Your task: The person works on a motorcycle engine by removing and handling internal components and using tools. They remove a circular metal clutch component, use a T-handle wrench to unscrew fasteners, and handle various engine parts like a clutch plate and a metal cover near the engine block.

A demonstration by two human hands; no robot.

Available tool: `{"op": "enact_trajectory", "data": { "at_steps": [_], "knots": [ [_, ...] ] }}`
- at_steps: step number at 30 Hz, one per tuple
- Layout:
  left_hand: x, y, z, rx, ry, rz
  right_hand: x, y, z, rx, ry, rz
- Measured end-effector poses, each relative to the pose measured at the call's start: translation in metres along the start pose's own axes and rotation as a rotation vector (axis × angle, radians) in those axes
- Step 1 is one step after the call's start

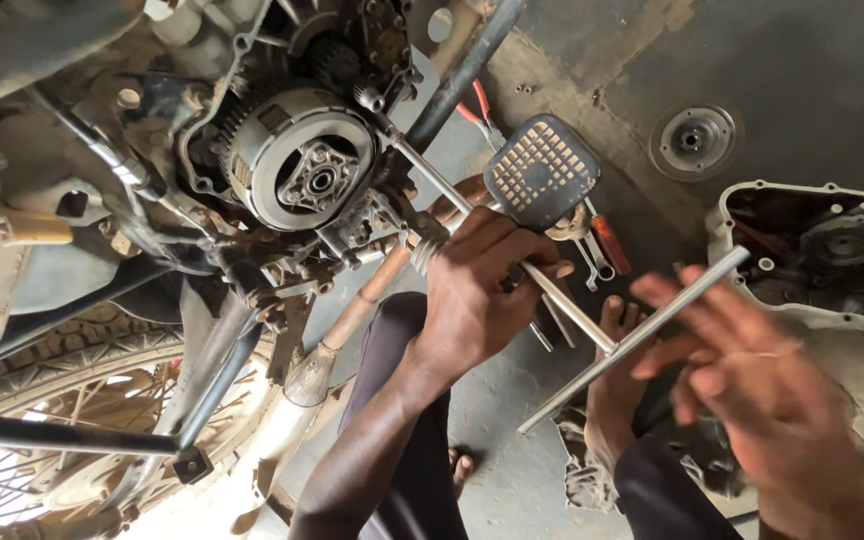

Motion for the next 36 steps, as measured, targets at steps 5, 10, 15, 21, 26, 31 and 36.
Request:
{"op": "enact_trajectory", "data": {
  "at_steps": [5,10,15,21,26,31,36],
  "knots": [
    [-0.001,0.003,0.001,-0.028,-0.028,-0.015,0.027,-0.046,-0.018,0.139,0.187,-0.214],
    [-0.002,0.005,0.003,-0.032,-0.014,-0.027,0.02,0.004,0.006,-0.241,0.213,-1.679],
    [-0.002,0.004,0.002,-0.001,-0.024,-0.026,0.011,0.032,-0.018,-0.373,0.196,-1.19],
    [-0.002,0.002,0.001,0.008,-0.032,-0.065,-0.059,0.014,-0.015,0.261,-0.444,-1.452],
    [-0.003,0.006,-0.006,-0.005,-0.069,-0.034,-0.038,-0.019,-0.028,0.089,0.159,-1.22],
    [0.002,0.014,-0.023,-0.092,-0.143,-0.047,-0.007,-0.055,-0.024,-0.014,0.382,-0.825],
    [0.014,0.024,-0.032,-0.132,-0.181,-0.089,0.01,-0.101,-0.017,-0.19,0.663,-0.914]
  ]
}}
Point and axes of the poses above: each hand's wrist, its own z-axis towards the middle knuckle, its own y-axis out of the back of the hand, x = y × z, the point moved 5 cm from there along z, towards the middle knuckle, and after that the axes turned 6 degrees about -x, right-handed, at the moved point
